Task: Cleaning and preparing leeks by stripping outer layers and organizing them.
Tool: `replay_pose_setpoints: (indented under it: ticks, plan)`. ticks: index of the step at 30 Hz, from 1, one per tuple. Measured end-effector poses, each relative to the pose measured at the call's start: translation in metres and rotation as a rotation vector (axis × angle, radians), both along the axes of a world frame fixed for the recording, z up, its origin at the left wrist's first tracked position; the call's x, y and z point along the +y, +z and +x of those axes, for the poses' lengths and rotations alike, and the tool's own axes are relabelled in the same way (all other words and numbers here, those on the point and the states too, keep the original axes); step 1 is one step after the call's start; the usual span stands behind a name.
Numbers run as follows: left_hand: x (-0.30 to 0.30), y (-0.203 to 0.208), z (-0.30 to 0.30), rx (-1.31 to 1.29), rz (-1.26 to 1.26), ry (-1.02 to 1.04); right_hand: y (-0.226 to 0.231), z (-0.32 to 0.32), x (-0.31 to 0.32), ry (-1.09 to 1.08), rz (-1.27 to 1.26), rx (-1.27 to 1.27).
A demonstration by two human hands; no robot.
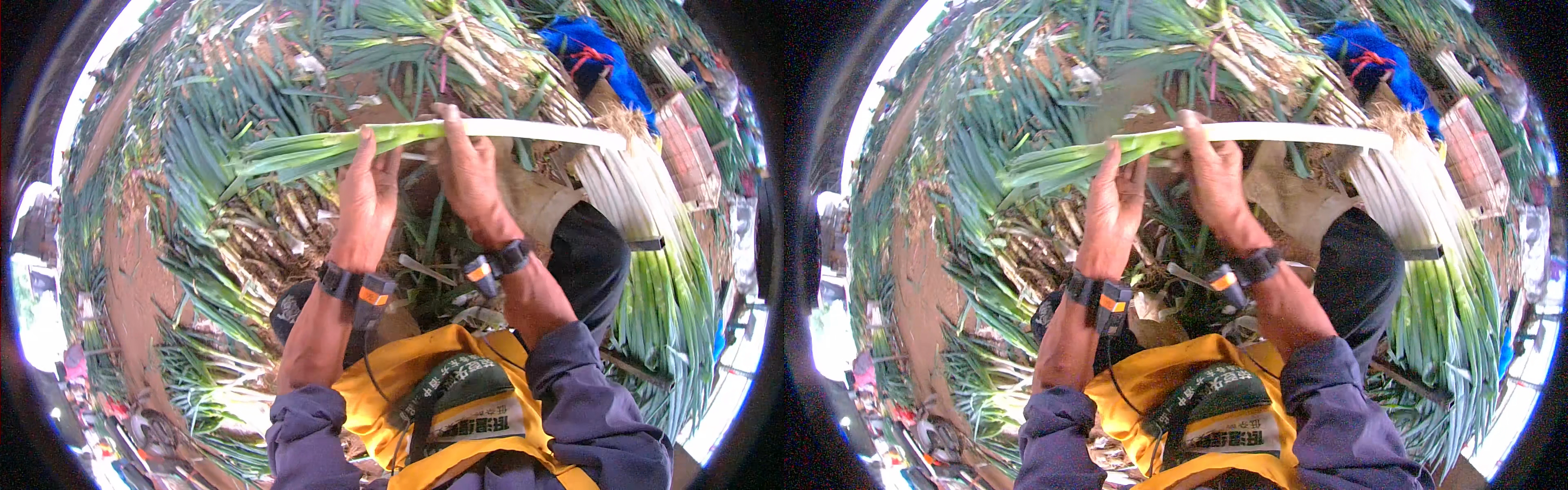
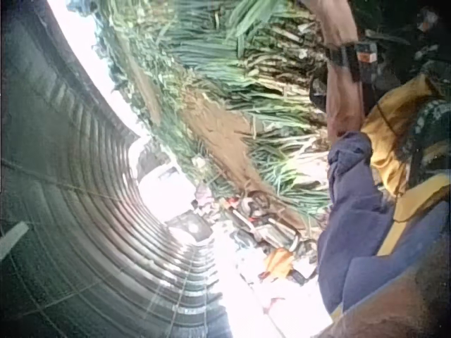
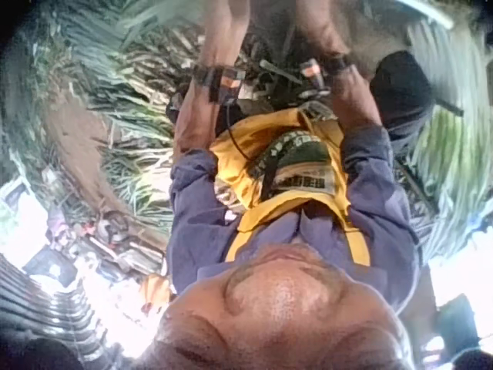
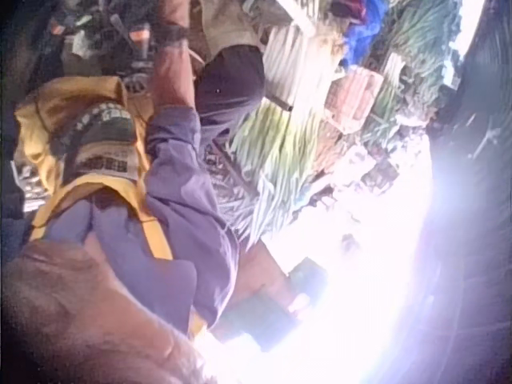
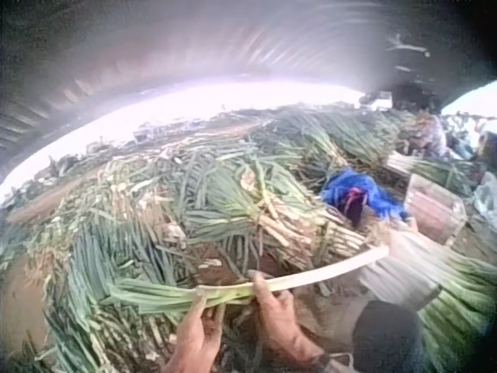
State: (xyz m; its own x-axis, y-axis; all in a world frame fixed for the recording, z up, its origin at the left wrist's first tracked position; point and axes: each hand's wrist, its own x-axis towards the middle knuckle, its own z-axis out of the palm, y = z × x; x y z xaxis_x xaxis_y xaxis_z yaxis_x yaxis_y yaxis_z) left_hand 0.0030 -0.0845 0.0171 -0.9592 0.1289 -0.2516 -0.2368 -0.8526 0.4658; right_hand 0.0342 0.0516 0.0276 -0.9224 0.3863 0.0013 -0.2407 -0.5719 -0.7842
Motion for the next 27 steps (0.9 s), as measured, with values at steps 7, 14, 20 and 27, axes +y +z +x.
replay_pose_setpoints:
  ticks: [7, 14, 20, 27]
  plan:
    - [0.026, -0.011, -0.001, -0.046, -0.008, 0.068, -0.003, -0.014, -0.001, 0.208, 0.46, -0.054]
    - [0.051, -0.017, -0.007, 0.035, -0.157, -0.207, -0.017, -0.015, 0.031, 0.206, 0.371, 0.133]
    - [0.121, -0.012, 0.01, 0.149, -0.538, -0.581, 0.079, 0.007, 0.274, -0.837, 1.058, 0.068]
    - [0.19, -0.037, 0.014, 0.494, -0.868, -0.504, 0.287, 0.229, 0.422, -1.029, 1.949, -0.686]
